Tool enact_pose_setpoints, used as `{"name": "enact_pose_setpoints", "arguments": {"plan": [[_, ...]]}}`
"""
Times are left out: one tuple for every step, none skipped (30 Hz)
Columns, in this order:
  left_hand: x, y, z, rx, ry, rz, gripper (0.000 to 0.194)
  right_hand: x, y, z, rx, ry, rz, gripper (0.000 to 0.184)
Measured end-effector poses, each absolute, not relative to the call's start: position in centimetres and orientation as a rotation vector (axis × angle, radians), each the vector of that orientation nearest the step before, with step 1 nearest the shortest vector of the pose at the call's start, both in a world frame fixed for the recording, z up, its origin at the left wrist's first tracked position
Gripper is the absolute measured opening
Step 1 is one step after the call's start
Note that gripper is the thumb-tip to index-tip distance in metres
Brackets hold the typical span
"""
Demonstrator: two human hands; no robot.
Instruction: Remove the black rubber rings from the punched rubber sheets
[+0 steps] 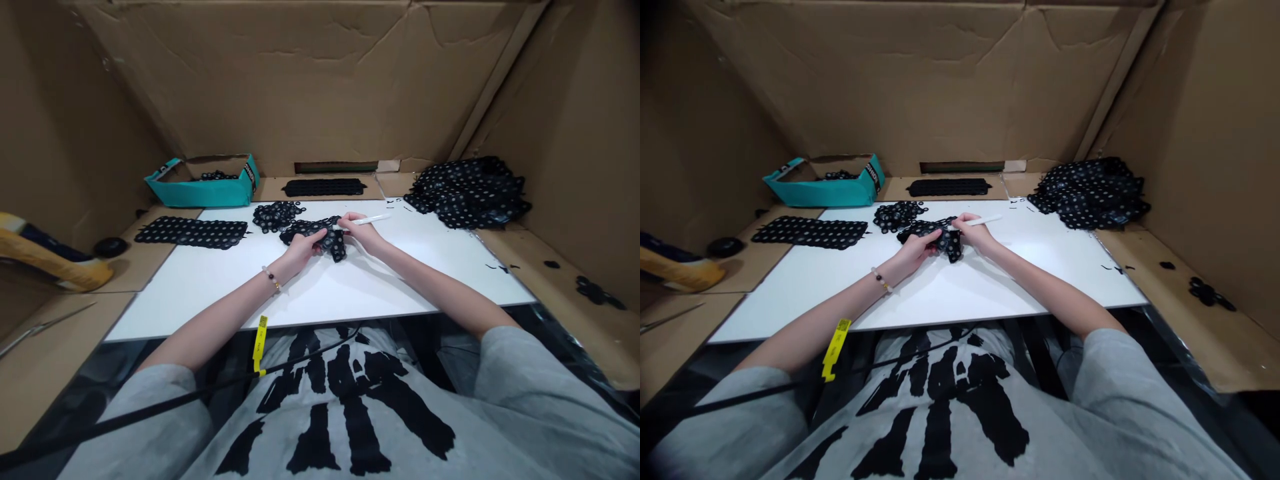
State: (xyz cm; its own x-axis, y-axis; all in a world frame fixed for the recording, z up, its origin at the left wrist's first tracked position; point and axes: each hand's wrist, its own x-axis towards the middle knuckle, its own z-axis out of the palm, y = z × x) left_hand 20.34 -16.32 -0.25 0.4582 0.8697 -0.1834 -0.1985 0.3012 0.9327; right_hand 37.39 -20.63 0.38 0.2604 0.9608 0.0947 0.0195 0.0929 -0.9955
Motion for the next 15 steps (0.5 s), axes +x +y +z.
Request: {"name": "enact_pose_setpoints", "arguments": {"plan": [[20.3, -16.3, -0.4, 1.017, 0.803, 0.824, 0.024, 37.3, -20.7, 0.3, -1.273, -1.074, 0.937, 0.022], [20.3, -16.3, -0.5, 1.014, 0.800, 0.829, 0.023, 37.3, -20.7, 0.2, -1.296, -1.096, 0.922, 0.021], [20.3, -16.3, -0.6, 1.010, 0.799, 0.835, 0.022, 37.2, -20.7, 0.1, -1.323, -1.127, 0.895, 0.020], [20.3, -16.3, -0.7, 1.004, 0.797, 0.840, 0.021, 37.1, -20.8, 0.0, -1.348, -1.169, 0.857, 0.019], [20.3, -16.2, -0.7, 0.995, 0.795, 0.844, 0.019, 37.0, -20.8, -0.1, -1.372, -1.217, 0.809, 0.018], [20.3, -16.2, -0.8, 0.984, 0.789, 0.844, 0.018, 36.9, -20.9, -0.2, -1.393, -1.268, 0.754, 0.017], [20.3, -16.1, -0.8, 0.973, 0.781, 0.836, 0.017, 36.8, -21.0, -0.3, -1.411, -1.315, 0.700, 0.017], [20.3, -15.9, -0.8, 0.962, 0.772, 0.823, 0.017, 36.7, -21.0, -0.4, -1.426, -1.353, 0.651, 0.016], [20.2, -15.7, -0.9, 0.956, 0.763, 0.805, 0.017, 36.7, -21.1, -0.4, -1.438, -1.381, 0.612, 0.016], [20.1, -15.4, -0.9, 0.959, 0.759, 0.784, 0.017, 36.6, -21.1, -0.5, -1.442, -1.401, 0.582, 0.017], [20.0, -15.0, -0.9, 0.981, 0.764, 0.759, 0.017, 36.7, -21.2, -0.5, -1.438, -1.413, 0.561, 0.017], [19.8, -14.6, -0.9, 1.026, 0.783, 0.733, 0.016, 36.7, -21.2, -0.6, -1.429, -1.416, 0.551, 0.017], [19.6, -14.2, -0.9, 1.096, 0.817, 0.709, 0.018, 36.8, -21.1, -0.6, -1.419, -1.406, 0.554, 0.017], [19.3, -13.8, -0.8, 1.187, 0.858, 0.682, 0.021, 37.0, -21.0, -0.6, -1.413, -1.386, 0.571, 0.017], [19.0, -13.5, -0.6, 1.289, 0.897, 0.651, 0.027, 37.2, -20.9, -0.5, -1.410, -1.358, 0.599, 0.017]]}}
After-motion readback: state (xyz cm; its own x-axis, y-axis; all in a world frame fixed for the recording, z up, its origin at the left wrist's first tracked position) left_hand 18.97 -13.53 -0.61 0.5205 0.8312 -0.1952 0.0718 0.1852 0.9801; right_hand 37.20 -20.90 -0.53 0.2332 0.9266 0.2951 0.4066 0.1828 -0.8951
